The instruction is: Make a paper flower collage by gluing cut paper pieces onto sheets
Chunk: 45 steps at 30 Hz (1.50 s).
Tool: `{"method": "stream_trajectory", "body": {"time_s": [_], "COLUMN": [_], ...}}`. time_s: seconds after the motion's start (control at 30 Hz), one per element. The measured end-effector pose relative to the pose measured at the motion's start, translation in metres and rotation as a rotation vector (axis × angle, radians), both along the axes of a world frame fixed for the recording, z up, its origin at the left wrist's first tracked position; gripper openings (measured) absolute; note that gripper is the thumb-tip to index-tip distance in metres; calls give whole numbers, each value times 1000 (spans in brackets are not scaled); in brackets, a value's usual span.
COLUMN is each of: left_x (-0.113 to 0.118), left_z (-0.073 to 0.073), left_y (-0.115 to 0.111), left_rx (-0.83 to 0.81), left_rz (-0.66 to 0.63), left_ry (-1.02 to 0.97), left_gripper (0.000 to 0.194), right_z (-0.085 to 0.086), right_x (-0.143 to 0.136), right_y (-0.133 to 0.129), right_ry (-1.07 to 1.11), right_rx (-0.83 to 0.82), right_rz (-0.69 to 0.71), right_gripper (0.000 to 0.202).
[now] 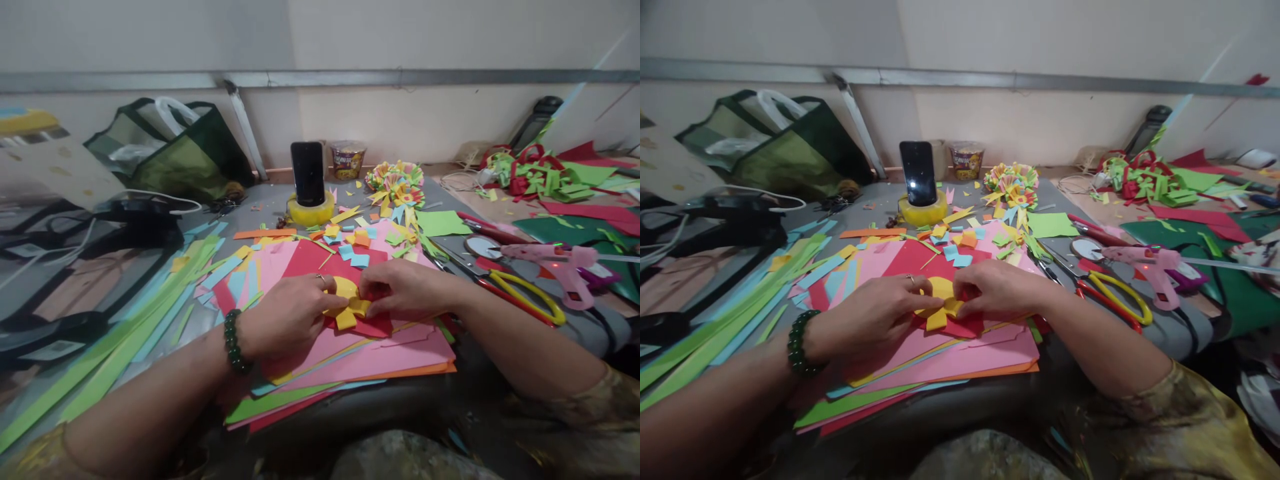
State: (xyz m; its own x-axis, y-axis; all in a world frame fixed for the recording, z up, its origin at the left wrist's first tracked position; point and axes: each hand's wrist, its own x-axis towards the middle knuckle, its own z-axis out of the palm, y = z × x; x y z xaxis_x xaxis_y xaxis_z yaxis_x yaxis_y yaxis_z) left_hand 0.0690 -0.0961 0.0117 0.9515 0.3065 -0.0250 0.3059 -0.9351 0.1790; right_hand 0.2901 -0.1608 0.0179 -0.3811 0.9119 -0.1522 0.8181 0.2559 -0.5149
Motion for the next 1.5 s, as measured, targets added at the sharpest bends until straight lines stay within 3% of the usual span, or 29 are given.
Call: {"method": "stream_trajectory", "body": {"time_s": [0.33,0.47,0.6,0.77,0.9,1.03,1.23,1.33,1.43,1.5], "left_x": [1,-1,-3,-5,-7,-8,-6,-5,-4,-3], "left_z": [0,2,3,5,6,8,9,10,12,13], "left_y": [-4,-2,0,-1,-1,0,-2,-3,-2,0], "left_rx": [51,66,52,53,45,55,86,81,48,17], "left_rz": [-13,23,-7,-11,-10,5,30,37,49,57], "left_ry": [20,46,6,4,18,20,71,61,89,107], "left_gripper": [20,14,13,14,18,23,13,8,15,16], "right_z": [1,7,16,17,16,15,3,2,6,12], "right_x": [-5,4,7,8,10,2,-12,-11,-4,-2], "right_y": [2,-5,-16,-16,-13,-14,-12,-11,-12,-15], "right_ry": [-12,176,322,154,54,-2,-204,-107,161,281], "right_rx": [-90,-46,12,126,148,131,205,287,420,522], "right_rz": [-32,39,98,47,19,102,162,157,38,-52], "right_gripper": [22,35,34,11,23,36,35,29,16,17]}}
